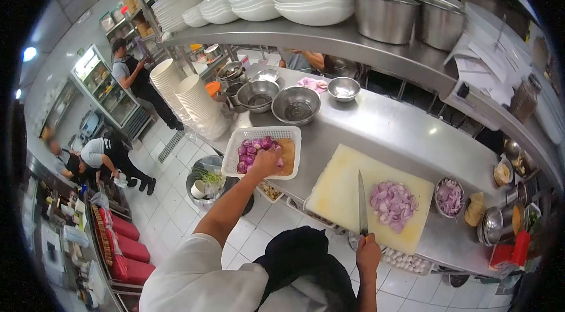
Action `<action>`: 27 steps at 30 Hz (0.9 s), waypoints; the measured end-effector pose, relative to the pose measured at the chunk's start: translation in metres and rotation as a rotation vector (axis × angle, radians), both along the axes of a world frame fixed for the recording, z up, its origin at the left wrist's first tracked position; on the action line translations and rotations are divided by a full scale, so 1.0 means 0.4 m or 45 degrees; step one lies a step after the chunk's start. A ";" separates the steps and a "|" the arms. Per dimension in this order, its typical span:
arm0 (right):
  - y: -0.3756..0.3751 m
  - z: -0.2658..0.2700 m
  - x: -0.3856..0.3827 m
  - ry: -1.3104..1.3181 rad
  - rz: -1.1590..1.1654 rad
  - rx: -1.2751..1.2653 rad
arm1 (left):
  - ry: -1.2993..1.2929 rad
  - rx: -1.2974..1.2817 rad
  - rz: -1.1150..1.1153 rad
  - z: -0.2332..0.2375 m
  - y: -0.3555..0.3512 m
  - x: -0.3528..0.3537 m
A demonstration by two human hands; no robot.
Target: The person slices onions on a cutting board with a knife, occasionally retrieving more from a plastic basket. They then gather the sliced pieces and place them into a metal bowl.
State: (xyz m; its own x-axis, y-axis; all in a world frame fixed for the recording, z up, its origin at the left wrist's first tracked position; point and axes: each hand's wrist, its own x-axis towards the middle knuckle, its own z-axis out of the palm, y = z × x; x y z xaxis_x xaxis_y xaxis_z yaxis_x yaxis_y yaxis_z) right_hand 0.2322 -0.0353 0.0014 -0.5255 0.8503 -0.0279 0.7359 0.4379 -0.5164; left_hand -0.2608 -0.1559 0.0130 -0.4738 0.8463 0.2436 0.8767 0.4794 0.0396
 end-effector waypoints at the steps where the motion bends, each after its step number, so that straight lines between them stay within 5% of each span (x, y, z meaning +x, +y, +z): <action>1: -0.002 0.002 -0.001 0.008 0.006 0.009 | -0.059 0.104 0.019 0.003 -0.008 -0.001; 8: -0.025 -0.009 -0.007 -0.056 -0.009 0.117 | -0.568 0.635 0.387 0.193 0.062 0.203; 9: -0.026 -0.013 -0.012 -0.052 -0.004 0.108 | -0.756 0.437 0.358 0.239 0.085 0.268; 11: -0.028 -0.019 -0.013 -0.031 0.004 0.073 | -1.099 0.350 0.003 0.150 0.155 0.337; 17: -0.032 -0.001 0.018 0.083 -0.057 -0.028 | -1.197 -0.203 -0.571 -0.033 0.340 0.497; 20: -0.074 0.042 0.043 0.128 -0.118 -0.077 | -0.929 0.118 -0.524 -0.025 0.330 0.518; 21: -0.090 0.059 0.052 0.133 -0.129 -0.079 | -1.177 0.254 -0.497 -0.046 0.323 0.517; 27: -0.150 0.130 0.071 0.029 -0.086 -0.051 | -1.079 0.364 -0.231 -0.016 0.261 0.590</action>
